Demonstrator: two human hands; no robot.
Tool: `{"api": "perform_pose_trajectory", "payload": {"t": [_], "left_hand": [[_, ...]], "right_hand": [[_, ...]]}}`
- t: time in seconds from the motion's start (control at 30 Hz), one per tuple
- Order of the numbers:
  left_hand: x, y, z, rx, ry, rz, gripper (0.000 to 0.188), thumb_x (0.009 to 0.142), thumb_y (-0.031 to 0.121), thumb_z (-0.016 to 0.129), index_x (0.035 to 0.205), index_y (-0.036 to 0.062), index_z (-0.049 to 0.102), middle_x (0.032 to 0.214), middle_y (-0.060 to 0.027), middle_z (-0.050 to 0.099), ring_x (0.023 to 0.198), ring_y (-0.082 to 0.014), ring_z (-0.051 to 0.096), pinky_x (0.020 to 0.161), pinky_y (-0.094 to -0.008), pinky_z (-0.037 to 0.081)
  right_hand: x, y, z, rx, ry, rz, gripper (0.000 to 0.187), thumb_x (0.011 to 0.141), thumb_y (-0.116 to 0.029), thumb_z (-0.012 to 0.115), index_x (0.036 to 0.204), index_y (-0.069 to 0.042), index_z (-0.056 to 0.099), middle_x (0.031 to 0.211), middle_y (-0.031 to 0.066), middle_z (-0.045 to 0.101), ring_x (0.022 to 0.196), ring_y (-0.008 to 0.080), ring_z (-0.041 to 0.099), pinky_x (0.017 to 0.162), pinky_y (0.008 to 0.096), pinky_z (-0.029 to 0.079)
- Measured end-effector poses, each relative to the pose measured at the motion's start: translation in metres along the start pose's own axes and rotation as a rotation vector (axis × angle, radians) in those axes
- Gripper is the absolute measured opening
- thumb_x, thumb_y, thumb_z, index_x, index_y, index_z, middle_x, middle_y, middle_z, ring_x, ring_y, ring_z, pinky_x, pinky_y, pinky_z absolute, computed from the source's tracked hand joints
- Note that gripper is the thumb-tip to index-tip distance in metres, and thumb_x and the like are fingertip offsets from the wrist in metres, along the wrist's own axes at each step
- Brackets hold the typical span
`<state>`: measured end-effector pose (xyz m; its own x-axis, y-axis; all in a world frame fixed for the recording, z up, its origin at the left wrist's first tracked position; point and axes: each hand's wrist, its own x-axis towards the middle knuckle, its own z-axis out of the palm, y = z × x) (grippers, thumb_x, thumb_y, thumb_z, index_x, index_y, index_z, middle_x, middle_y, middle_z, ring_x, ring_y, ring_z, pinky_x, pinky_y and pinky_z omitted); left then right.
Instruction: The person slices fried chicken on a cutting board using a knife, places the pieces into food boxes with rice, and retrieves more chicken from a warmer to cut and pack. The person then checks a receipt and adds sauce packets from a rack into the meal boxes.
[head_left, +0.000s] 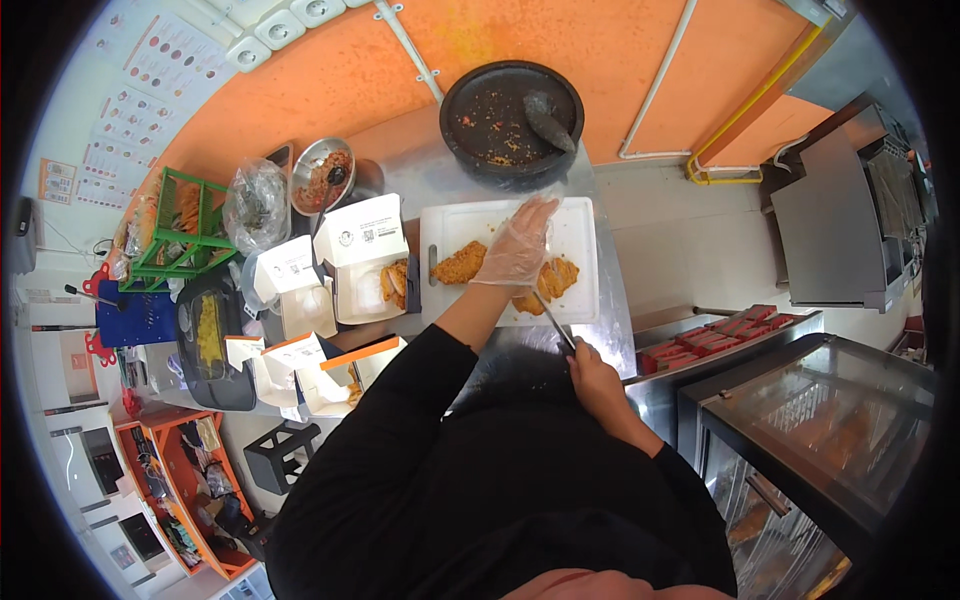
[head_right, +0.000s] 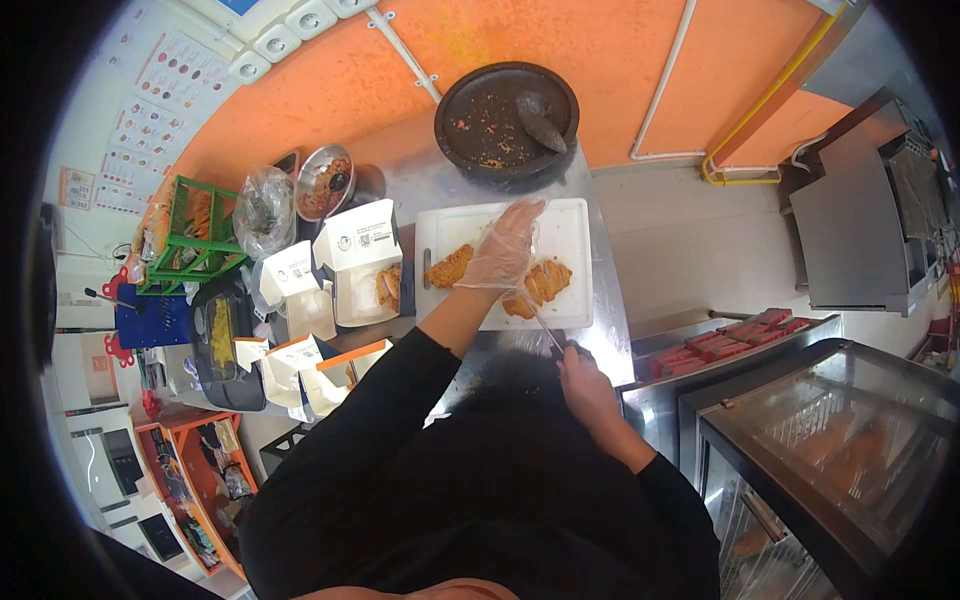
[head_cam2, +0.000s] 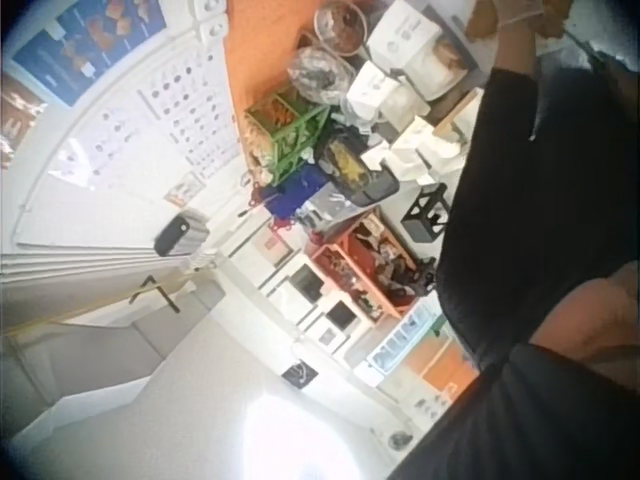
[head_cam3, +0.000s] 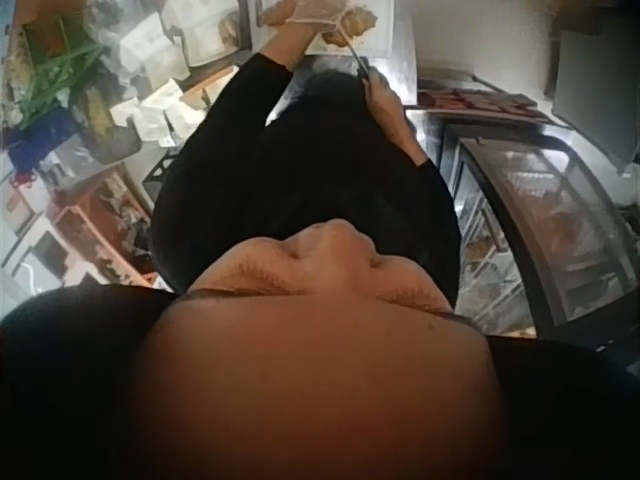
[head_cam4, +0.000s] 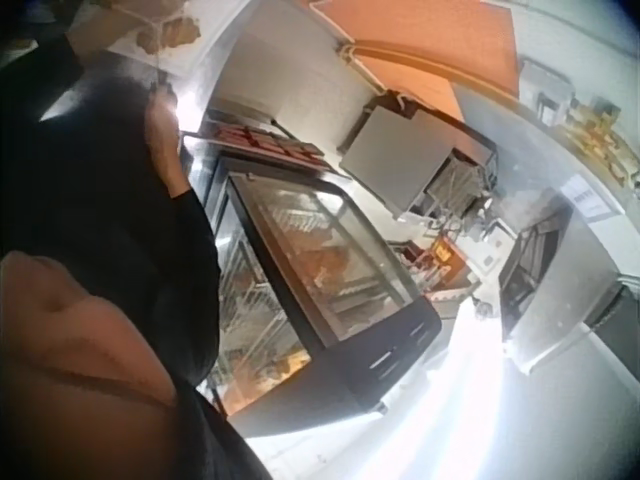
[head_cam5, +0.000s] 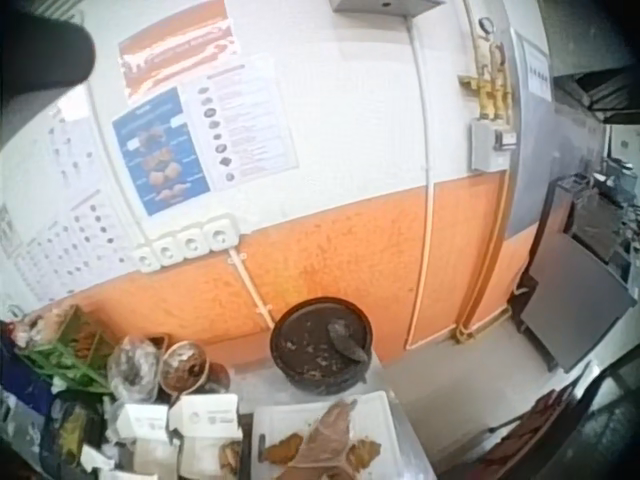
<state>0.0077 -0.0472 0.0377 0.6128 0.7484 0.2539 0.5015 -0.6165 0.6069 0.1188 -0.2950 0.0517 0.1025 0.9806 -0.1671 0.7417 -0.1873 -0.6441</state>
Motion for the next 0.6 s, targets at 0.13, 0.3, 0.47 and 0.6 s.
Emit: {"api": "perform_pose_trajectory", "payload": {"t": [0.13,0.3,0.47,0.6], "left_hand": [[-0.011,0.008,-0.011,0.084,0.012,0.070,0.049,0.089,0.002,0.050,0.138,0.0051,0.044,0.136,-0.0211,0.049,0.131,-0.0355,0.044,0.111,-0.0411,0.037],[-0.018,0.007,-0.007,0.033,-0.035,-0.046,0.053,0.085,0.001,0.052,0.138,0.0045,0.043,0.136,-0.0213,0.049,0.131,-0.0351,0.043,0.111,-0.0409,0.037],[-0.022,-0.011,0.008,-0.041,-0.127,-0.165,0.056,0.084,0.003,0.053,0.139,0.0095,0.043,0.138,-0.0220,0.047,0.133,-0.0352,0.041,0.112,-0.0418,0.035],[-0.020,-0.008,0.011,-0.098,-0.152,-0.223,0.057,0.083,0.002,0.053,0.139,0.0100,0.044,0.139,-0.0222,0.046,0.133,-0.0358,0.041,0.112,-0.0421,0.034]], "right_hand": [[-0.009,0.002,0.002,-0.003,-0.050,0.015,0.019,0.099,-0.023,0.049,0.099,-0.004,0.044,0.084,0.0215,0.061,0.074,0.0445,0.061,0.061,0.0534,0.049],[-0.009,-0.001,0.001,-0.024,-0.020,-0.021,0.018,0.099,-0.022,0.047,0.101,-0.004,0.045,0.084,0.0207,0.061,0.073,0.0437,0.061,0.060,0.0527,0.050],[-0.005,-0.004,-0.001,-0.109,-0.154,0.045,0.027,0.095,-0.015,0.054,0.115,0.001,0.046,0.096,0.0257,0.063,0.073,0.0456,0.062,0.061,0.0525,0.051],[-0.006,0.000,0.009,-0.138,-0.158,0.078,0.019,0.098,-0.020,0.049,0.105,-0.003,0.044,0.084,0.0247,0.061,0.071,0.0448,0.062,0.059,0.0524,0.051]]}}
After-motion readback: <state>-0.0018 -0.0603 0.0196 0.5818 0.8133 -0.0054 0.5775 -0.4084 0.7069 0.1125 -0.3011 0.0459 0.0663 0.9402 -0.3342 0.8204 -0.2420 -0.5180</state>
